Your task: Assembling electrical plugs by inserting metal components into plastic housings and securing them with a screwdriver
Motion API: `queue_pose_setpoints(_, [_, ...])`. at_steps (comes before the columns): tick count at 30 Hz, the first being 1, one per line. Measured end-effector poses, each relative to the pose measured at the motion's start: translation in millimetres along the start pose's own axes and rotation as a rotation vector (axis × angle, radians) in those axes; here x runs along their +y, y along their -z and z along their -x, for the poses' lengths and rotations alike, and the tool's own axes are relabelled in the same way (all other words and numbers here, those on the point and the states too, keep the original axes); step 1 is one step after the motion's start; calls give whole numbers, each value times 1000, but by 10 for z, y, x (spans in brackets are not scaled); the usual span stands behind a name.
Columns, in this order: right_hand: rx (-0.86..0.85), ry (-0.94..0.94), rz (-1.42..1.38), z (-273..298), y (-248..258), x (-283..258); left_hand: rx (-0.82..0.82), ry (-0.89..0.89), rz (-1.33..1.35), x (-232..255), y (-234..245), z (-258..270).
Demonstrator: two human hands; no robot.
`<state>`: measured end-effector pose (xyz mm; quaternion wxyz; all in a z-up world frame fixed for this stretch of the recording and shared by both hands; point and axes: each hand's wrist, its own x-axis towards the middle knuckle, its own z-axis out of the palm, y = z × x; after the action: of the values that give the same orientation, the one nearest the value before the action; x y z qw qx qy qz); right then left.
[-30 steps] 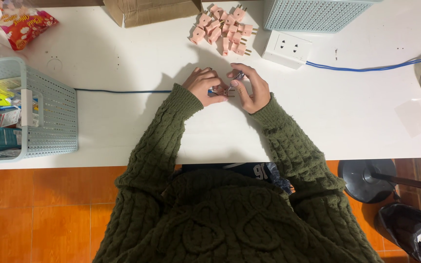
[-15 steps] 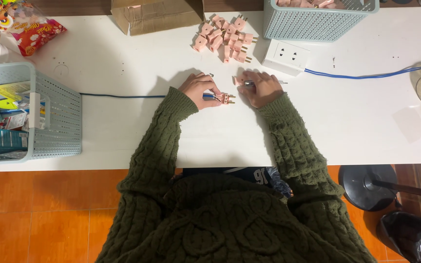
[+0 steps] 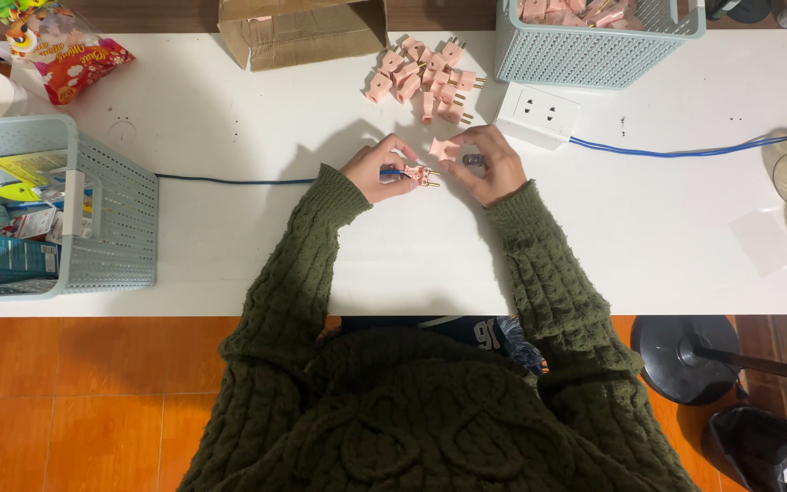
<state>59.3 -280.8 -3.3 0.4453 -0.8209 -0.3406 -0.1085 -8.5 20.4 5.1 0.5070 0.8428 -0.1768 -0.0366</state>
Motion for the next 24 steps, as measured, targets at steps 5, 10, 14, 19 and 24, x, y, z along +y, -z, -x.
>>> queue_pose_setpoints(5, [22, 94, -106, -16, -76, -181, -21, -67, 171, 157, 103, 30])
queue_pose_setpoints(10, [-30, 91, -139, -26, -72, -540, 0, -142, 164, 120, 82, 33])
queue_pose_setpoints(14, [-45, 70, -149, 0, -136, -532, -11, -149, 159, 249, 134, 62])
queue_pose_setpoints(19, [-44, 64, -99, 48, -206, -411, -11, -150, 228, 259, 144, 59])
queue_pose_setpoints(24, [-43, 112, -101, 45, -230, -368, 10, -156, 275, 328, 147, 49])
